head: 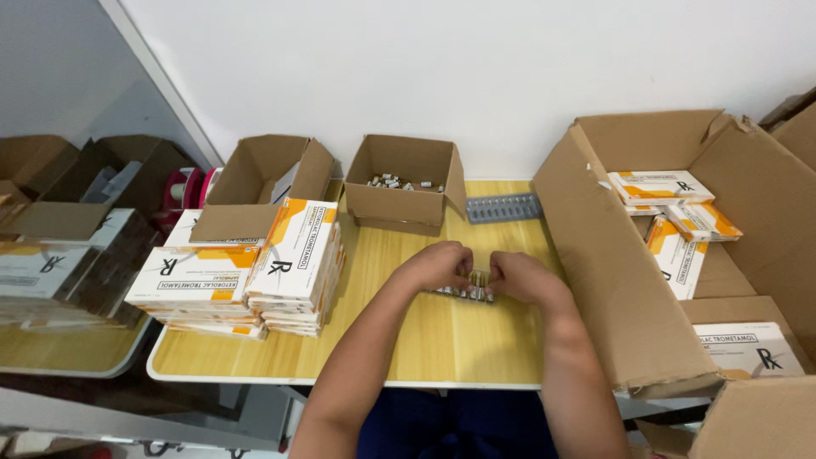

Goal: The person packs small vials into blister packs and places them into labeled boxes. They repeatedly open boxes, insert blister strips, and close the boxes, stacking them on the table.

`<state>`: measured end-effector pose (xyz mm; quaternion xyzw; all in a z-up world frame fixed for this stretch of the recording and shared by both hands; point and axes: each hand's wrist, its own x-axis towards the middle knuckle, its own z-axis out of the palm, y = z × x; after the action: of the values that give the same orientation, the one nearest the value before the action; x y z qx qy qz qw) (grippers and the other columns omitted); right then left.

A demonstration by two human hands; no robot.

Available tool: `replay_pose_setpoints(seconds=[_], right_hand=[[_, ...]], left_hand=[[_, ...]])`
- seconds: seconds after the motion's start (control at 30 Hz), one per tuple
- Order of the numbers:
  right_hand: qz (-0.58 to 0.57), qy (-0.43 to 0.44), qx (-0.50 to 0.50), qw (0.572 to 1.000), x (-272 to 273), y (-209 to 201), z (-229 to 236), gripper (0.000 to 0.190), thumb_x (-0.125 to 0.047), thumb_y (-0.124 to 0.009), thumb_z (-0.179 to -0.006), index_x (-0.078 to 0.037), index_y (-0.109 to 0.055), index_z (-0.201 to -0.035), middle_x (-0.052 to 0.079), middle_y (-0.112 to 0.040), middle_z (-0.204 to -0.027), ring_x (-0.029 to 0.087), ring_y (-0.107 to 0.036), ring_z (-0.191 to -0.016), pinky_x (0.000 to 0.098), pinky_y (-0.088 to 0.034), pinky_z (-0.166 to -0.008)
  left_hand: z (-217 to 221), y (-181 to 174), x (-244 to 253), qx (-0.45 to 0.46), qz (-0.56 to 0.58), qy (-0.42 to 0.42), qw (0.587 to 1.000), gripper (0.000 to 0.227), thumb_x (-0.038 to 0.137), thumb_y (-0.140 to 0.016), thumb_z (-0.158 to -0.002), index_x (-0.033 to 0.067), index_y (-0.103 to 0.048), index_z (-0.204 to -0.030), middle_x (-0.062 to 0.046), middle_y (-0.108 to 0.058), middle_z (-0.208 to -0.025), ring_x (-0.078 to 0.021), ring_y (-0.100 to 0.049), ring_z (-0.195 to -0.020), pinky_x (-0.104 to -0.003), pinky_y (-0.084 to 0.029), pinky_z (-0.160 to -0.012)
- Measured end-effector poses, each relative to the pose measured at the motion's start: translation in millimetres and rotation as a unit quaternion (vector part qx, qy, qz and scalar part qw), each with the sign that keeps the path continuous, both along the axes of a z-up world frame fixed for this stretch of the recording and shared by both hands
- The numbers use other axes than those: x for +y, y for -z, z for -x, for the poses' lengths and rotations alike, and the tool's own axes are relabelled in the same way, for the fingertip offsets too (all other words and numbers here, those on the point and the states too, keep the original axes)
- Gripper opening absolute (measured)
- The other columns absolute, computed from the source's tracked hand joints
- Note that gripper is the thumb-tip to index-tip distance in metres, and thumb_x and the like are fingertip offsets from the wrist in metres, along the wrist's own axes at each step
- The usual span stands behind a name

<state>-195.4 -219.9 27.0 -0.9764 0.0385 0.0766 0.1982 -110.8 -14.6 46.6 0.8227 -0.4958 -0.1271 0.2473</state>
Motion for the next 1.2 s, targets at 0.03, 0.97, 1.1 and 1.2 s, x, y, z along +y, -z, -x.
replay_pose_setpoints(seconds=[0.03,0.97,1.1,1.2], right_hand=[[-0.001,0.001,-0.021,1.0,2,-3,2,0.027,-0.022,-0.084,-0.077,-0.008,-0.068,-0.094,0.012,-0.074,-0.09,0.031,-0.07,-0.087,0.0425,-0.054,-0.076],[-0.068,-0.195,-0.232,0.951,228,-185,-115,0.017,-0.028,-0.073,-0.087,-0.012,-0.072,-0.094,0.007,-0.074,-0.083,0.03,-0.07,-0.082,0.0448,-0.055,-0.073],[-0.043,-0.203,-0.226,0.952,227,-188,-130,0.019,-0.028,-0.071,-0.088,-0.011,-0.071,-0.094,0.008,-0.074,-0.087,0.03,-0.07,-0.085,0.0449,-0.055,-0.075],[-0.027,-0.198,-0.218,0.955,218,-184,-134,0.018,-0.026,-0.069,-0.089,-0.011,-0.071,-0.097,0.007,-0.074,-0.088,0.029,-0.07,-0.086,0.0446,-0.054,-0.074]], left_hand=[[7,-10,3,-0.025,0.015,-0.02,0.999,0.033,0.024,-0.087,-0.074,0.0053,-0.069,-0.094,-0.012,-0.07,-0.094,-0.03,-0.069,-0.092,-0.042,-0.055,-0.078],[-267,-25,273,-0.101,-0.235,-0.378,0.89,0.037,0.019,-0.085,-0.072,0.0073,-0.079,-0.107,-0.017,-0.075,-0.112,-0.0339,-0.073,-0.103,-0.045,-0.059,-0.086],[-265,-34,272,0.013,-0.268,-0.347,0.899,0.04,0.023,-0.084,-0.075,0.0097,-0.077,-0.112,-0.015,-0.076,-0.113,-0.0329,-0.074,-0.103,-0.045,-0.059,-0.087],[-259,-47,265,0.088,-0.28,-0.325,0.899,0.043,0.026,-0.084,-0.077,0.0115,-0.076,-0.116,-0.014,-0.076,-0.113,-0.0321,-0.074,-0.103,-0.044,-0.059,-0.087]])
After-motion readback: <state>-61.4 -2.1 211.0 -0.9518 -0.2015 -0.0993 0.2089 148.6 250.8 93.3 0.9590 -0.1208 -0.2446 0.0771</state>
